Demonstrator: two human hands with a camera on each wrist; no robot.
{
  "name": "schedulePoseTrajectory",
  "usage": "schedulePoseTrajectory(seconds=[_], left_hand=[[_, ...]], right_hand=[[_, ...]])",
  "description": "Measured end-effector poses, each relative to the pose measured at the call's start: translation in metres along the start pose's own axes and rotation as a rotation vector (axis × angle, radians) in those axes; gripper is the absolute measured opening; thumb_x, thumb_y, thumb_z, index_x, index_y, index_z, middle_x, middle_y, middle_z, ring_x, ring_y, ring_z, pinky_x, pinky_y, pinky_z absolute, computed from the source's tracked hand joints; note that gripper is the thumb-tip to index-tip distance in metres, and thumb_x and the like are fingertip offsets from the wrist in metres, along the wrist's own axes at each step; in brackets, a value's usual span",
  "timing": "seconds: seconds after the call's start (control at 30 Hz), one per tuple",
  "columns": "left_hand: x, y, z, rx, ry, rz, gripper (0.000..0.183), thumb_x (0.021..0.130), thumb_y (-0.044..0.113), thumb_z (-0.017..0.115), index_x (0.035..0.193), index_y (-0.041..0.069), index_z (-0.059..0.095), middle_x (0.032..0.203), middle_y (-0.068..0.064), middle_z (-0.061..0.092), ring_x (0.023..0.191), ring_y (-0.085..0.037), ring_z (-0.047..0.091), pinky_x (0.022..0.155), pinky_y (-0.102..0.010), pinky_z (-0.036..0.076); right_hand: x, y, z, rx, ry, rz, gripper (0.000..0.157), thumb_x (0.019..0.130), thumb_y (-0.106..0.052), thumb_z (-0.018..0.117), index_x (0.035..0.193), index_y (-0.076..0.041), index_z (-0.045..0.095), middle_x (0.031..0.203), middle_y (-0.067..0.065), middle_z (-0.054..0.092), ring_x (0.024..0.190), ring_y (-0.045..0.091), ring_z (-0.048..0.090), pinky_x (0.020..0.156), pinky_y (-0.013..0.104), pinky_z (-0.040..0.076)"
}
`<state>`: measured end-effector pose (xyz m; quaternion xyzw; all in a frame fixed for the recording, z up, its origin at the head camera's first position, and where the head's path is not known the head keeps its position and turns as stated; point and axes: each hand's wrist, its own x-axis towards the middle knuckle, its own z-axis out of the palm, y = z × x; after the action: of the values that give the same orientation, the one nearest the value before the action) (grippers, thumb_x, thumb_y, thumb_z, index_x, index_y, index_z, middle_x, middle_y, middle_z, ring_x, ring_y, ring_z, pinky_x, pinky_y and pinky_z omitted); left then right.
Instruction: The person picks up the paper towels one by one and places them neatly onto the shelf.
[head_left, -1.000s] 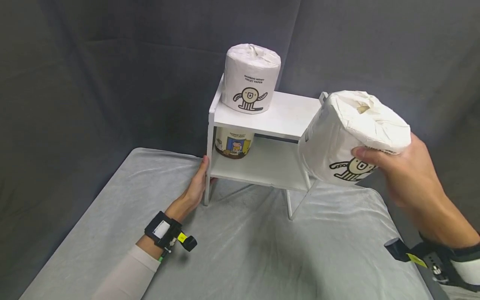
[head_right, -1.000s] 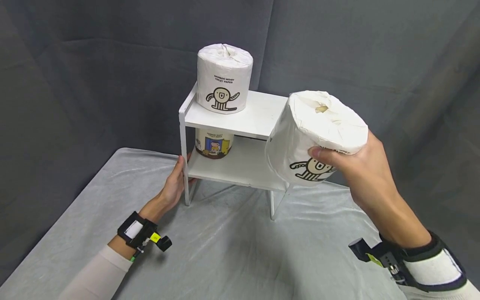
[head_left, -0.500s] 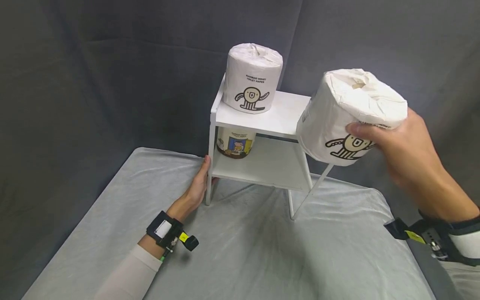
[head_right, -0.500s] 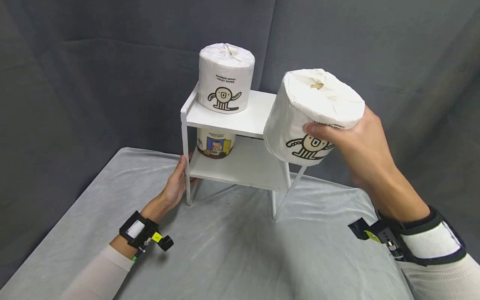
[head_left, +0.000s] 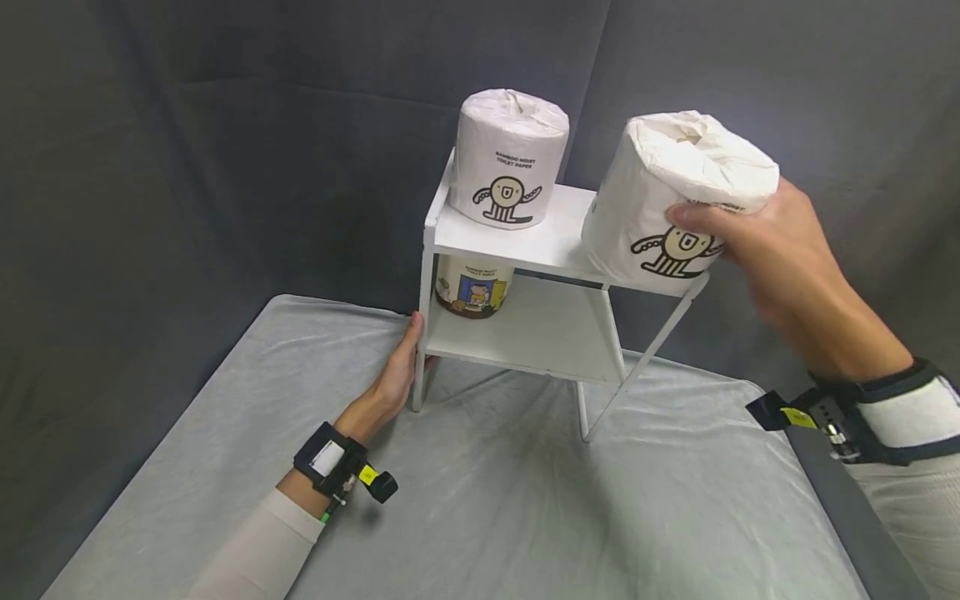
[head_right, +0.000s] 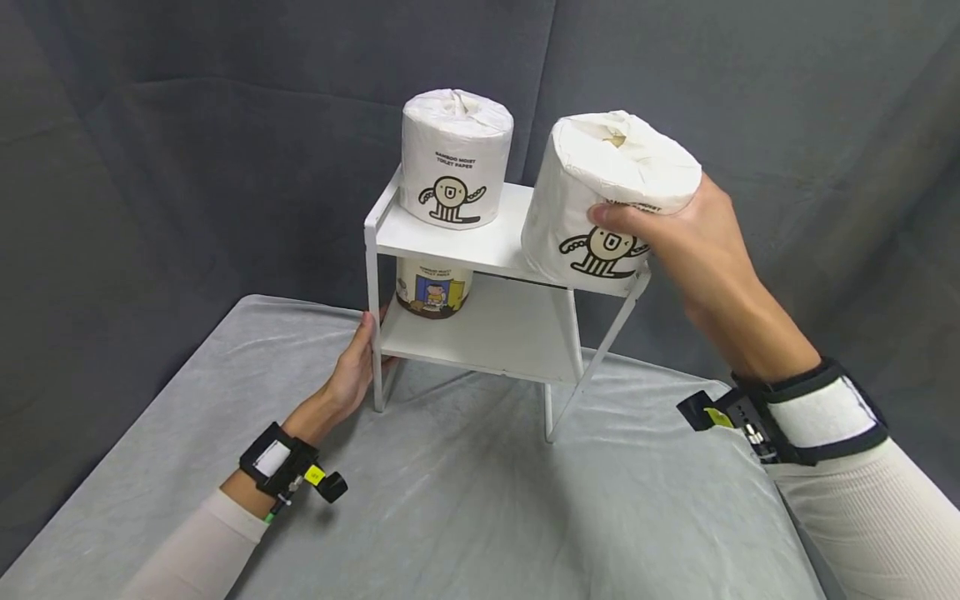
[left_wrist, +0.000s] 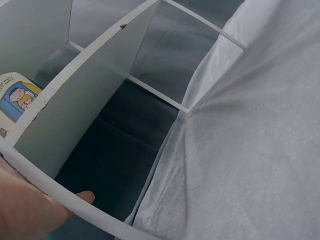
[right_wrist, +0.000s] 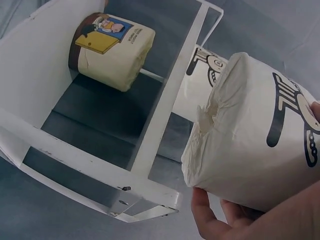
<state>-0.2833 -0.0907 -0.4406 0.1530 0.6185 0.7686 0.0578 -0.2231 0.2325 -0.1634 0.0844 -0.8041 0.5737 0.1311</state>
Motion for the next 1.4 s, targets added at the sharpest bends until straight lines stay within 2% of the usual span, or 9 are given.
schedulePoseTrajectory(seconds=[0.2,0.33,0.5,0.67,0.8,0.93,1.17,1.27,1.4], left_hand=[[-0.001,0.000,0.000,0.008,0.005,0.006,0.092,0.094,0.071,0.020,0.156,0.016,-0.019,0.163,-0.002,-0.023,0.147,-0.017,-0.021,0.118,-0.045,-0.011],[-0.001,0.000,0.000,0.007,0.005,0.011,0.093,0.093,0.072,0.021,0.157,0.017,-0.018,0.164,-0.001,-0.022,0.147,-0.016,-0.020,0.118,-0.046,-0.010],[0.001,0.000,0.000,0.011,0.003,0.009,0.095,0.092,0.075,0.022,0.157,0.018,-0.017,0.164,0.001,-0.020,0.147,-0.014,-0.019,0.118,-0.044,-0.009],[0.001,-0.001,-0.001,0.004,-0.013,-0.005,0.094,0.091,0.076,0.021,0.157,0.022,-0.016,0.164,0.002,-0.018,0.148,-0.013,-0.017,0.119,-0.050,-0.002],[0.001,-0.002,-0.002,-0.002,-0.019,0.003,0.092,0.091,0.075,0.021,0.158,0.022,-0.015,0.165,0.002,-0.016,0.148,-0.013,-0.015,0.118,-0.051,0.001],[0.002,-0.004,-0.002,-0.006,-0.021,0.027,0.090,0.092,0.074,0.021,0.158,0.023,-0.013,0.165,0.003,-0.013,0.148,-0.012,-0.012,0.118,-0.050,0.000],[0.002,-0.004,-0.002,-0.007,-0.021,0.043,0.088,0.093,0.073,0.021,0.158,0.024,-0.012,0.165,0.004,-0.011,0.148,-0.012,-0.011,0.118,-0.048,-0.003],[0.001,-0.003,-0.002,-0.004,-0.018,0.045,0.088,0.093,0.072,0.020,0.158,0.023,-0.012,0.165,0.003,-0.011,0.148,-0.012,-0.011,0.118,-0.047,-0.005],[0.001,-0.002,-0.001,-0.016,-0.014,0.043,0.089,0.093,0.072,0.021,0.158,0.022,-0.012,0.165,0.002,-0.011,0.148,-0.013,-0.011,0.118,-0.046,-0.005]], right_hand=[[0.015,0.001,0.008,-0.141,-0.004,0.044,0.066,0.078,-0.023,0.081,0.136,-0.018,0.051,0.120,-0.002,0.058,0.106,0.016,0.058,0.074,0.022,0.052],[0.023,0.004,0.011,-0.173,-0.012,0.065,0.068,0.079,-0.029,0.080,0.139,-0.021,0.050,0.124,-0.002,0.057,0.109,0.017,0.057,0.082,0.030,0.051],[0.033,0.008,0.013,-0.139,0.001,0.100,0.068,0.077,-0.032,0.082,0.138,-0.022,0.052,0.124,-0.002,0.058,0.111,0.016,0.056,0.092,0.041,0.044],[0.042,0.011,0.016,-0.065,0.008,0.117,0.067,0.073,-0.027,0.085,0.132,-0.019,0.056,0.117,-0.003,0.063,0.106,0.015,0.058,0.086,0.034,0.046],[0.048,0.011,0.020,-0.042,0.010,0.128,0.070,0.071,-0.028,0.087,0.133,-0.019,0.056,0.119,-0.002,0.063,0.107,0.015,0.059,0.087,0.033,0.046],[0.055,0.011,0.022,-0.046,0.025,0.147,0.072,0.069,-0.030,0.088,0.133,-0.020,0.056,0.118,-0.003,0.064,0.107,0.014,0.059,0.086,0.032,0.047],[0.063,0.014,0.025,0.012,0.021,0.145,0.072,0.067,-0.025,0.089,0.131,-0.017,0.057,0.113,-0.001,0.065,0.102,0.015,0.063,0.074,0.024,0.055],[0.065,0.014,0.027,-0.024,0.019,0.146,0.074,0.067,-0.028,0.089,0.133,-0.019,0.055,0.116,-0.002,0.064,0.104,0.015,0.061,0.083,0.030,0.052],[0.068,0.015,0.029,-0.076,0.023,0.145,0.077,0.068,-0.033,0.088,0.136,-0.022,0.053,0.120,-0.003,0.062,0.110,0.015,0.058,0.096,0.042,0.043]])
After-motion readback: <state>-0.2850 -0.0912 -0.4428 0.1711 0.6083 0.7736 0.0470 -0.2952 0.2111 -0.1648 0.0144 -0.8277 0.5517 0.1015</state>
